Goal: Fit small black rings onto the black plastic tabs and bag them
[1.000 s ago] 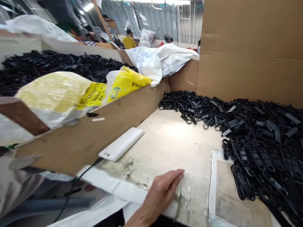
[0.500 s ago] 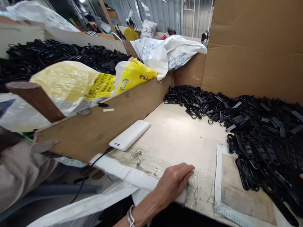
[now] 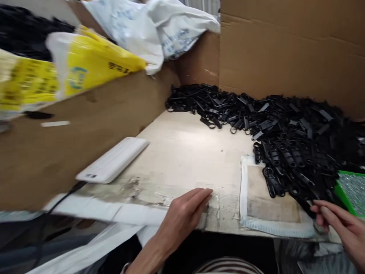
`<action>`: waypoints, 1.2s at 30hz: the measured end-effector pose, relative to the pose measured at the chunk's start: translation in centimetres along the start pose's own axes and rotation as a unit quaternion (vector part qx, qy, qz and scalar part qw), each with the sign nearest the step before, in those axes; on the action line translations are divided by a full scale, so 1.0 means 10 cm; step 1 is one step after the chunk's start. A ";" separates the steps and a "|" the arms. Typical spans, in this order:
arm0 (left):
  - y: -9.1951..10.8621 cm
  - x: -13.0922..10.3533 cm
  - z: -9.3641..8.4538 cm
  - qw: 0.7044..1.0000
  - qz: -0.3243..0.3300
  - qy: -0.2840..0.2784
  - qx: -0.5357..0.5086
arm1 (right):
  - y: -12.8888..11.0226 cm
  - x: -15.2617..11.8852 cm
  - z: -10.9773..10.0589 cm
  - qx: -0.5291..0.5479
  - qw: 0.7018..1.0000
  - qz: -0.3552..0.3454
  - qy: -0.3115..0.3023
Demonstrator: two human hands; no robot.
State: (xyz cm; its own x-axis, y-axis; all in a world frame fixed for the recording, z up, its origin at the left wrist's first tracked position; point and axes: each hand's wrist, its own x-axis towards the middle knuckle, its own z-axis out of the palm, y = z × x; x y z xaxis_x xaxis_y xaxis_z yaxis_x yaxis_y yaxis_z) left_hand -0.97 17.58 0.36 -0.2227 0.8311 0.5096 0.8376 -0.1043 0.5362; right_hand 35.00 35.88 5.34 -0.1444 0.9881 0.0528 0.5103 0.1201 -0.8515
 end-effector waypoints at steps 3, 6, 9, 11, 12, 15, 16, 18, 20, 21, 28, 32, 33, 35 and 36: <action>-0.05 -0.02 0.05 1.000 0.014 0.015 -0.010 | -0.04 -0.07 0.01 0.024 0.998 0.013 -0.059; -0.10 0.08 0.10 0.998 0.058 -0.012 -0.029 | -0.12 -0.01 -0.03 0.061 0.996 0.008 -0.062; -0.06 0.33 0.16 0.993 0.095 -0.045 -0.061 | -0.16 0.17 -0.14 0.081 0.996 -0.010 -0.022; 0.03 0.57 0.19 0.991 0.088 -0.063 -0.078 | -0.17 0.36 -0.25 0.092 0.996 -0.019 0.004; 0.08 0.71 0.21 0.991 0.076 -0.076 -0.083 | -0.17 0.48 -0.31 0.100 0.995 -0.022 0.016; 0.28 1.18 0.26 0.984 0.047 -0.132 -0.109 | -0.18 0.90 -0.49 0.119 0.992 -0.018 0.047; 0.34 1.35 0.28 0.980 0.043 -0.147 -0.126 | -0.18 1.05 -0.55 0.118 0.992 -0.011 0.054; 0.44 1.70 0.33 0.971 0.007 -0.184 -0.151 | -0.17 1.36 -0.66 0.106 0.992 0.007 0.065; 0.49 2.03 0.42 0.960 -0.040 -0.205 -0.188 | -0.15 1.64 -0.74 0.097 0.993 0.026 0.067; 0.49 2.18 0.48 0.952 -0.061 -0.217 -0.207 | -0.14 1.76 -0.77 0.095 0.993 0.034 0.066; 0.04 2.88 0.87 0.975 -0.076 -0.193 -0.082 | -0.14 2.21 -0.72 0.077 0.995 0.052 0.027; -0.17 3.11 0.95 0.980 -0.056 -0.192 -0.006 | -0.21 2.26 -0.61 0.054 0.997 0.034 0.032; -0.17 3.19 0.99 0.979 -0.036 -0.198 0.003 | -0.22 2.25 -0.59 0.045 0.998 0.028 0.036; -0.10 3.39 1.10 0.977 0.017 -0.213 0.022 | -0.24 2.22 -0.55 0.021 0.999 0.008 0.038; -0.04 3.50 1.18 0.974 0.046 -0.222 0.031 | -0.24 2.19 -0.53 -0.004 0.999 -0.012 0.040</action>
State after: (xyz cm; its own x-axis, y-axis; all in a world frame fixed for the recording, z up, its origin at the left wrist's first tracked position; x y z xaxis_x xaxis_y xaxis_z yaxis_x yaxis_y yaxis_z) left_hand -3.25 53.16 10.02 0.0796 0.9755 0.2053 0.8757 -0.1669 0.4531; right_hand 35.14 57.76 11.31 -0.0878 0.9895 0.1146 0.5139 0.1436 -0.8458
